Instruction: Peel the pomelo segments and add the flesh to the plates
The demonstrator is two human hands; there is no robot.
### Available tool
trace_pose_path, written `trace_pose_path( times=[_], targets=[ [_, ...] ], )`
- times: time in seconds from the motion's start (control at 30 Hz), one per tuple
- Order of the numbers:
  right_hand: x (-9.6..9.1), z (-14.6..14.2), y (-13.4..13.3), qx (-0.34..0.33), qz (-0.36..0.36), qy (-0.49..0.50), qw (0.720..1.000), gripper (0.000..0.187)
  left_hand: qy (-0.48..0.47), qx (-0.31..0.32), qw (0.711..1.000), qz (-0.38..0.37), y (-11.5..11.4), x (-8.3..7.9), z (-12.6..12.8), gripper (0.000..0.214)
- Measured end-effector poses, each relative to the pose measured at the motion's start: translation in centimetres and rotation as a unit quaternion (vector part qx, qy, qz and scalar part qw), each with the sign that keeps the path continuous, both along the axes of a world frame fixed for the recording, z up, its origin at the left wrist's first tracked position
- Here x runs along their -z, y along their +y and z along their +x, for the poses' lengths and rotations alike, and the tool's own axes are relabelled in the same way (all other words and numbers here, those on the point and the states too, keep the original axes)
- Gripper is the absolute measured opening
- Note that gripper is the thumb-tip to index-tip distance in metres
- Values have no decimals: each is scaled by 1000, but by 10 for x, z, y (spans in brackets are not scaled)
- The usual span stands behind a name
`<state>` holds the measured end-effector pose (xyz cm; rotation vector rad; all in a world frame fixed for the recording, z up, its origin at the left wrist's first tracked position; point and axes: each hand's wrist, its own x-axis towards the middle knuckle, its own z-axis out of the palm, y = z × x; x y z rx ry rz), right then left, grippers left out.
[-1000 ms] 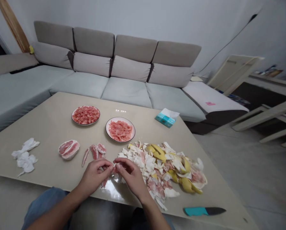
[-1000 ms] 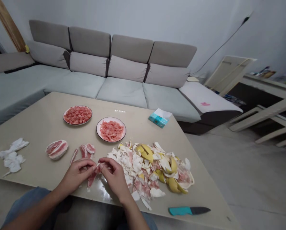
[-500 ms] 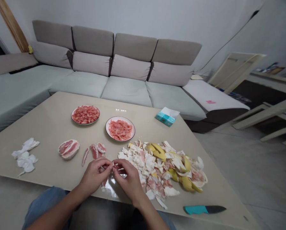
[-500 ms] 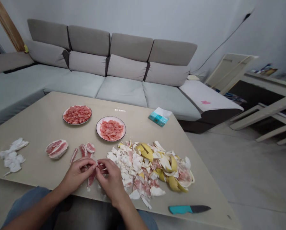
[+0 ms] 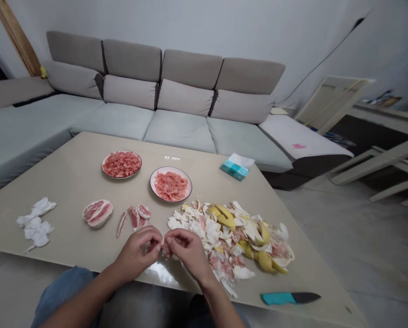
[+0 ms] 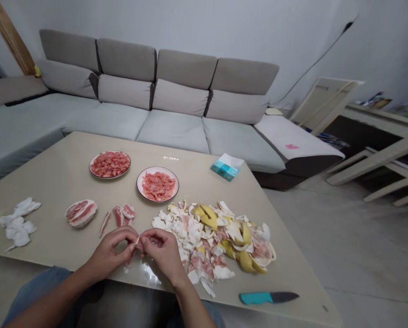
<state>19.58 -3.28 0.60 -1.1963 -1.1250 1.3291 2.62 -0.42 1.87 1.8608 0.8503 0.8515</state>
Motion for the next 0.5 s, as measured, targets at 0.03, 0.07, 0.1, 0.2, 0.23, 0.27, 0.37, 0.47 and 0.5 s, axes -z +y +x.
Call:
trace_pose_path(
  times=[0.03, 0.07, 0.1, 0.2, 0.23, 0.27, 0.37, 0.47, 0.5],
  targets=[
    [0, 0, 0, 3, -8, 22, 1000, 27, -9, -2, 1000, -9, 0, 0, 1, 14],
    [0, 1, 0, 7, -12, 35, 999, 28, -18, -5, 1000, -25, 0, 0, 1, 15],
    [0, 1, 0, 14, -11, 41, 999, 28, -27, -10, 998, -50, 0, 1, 2, 16],
    [-2, 3, -1, 31, 4, 30, 999, 25, -64, -18, 984, -167, 2, 5, 3, 22],
    [-2, 3, -1, 34, 9, 22, 999, 24, -75, -15, 975, -207, 3, 7, 3, 24],
    [-2, 3, -1, 36, 16, 10, 999, 23, -85, -12, 967, -240, 4, 9, 4, 27],
    [-2, 3, -1, 47, 55, -39, 997, 20, -99, -11, 954, -283, 5, 13, 5, 29],
    [-3, -1, -1, 58, 92, -88, 990, 18, -96, -37, 960, -262, 5, 14, 6, 29],
    [-3, -2, -1, 58, 92, -92, 990, 17, -91, -46, 964, -246, 5, 13, 6, 28]
  ],
)
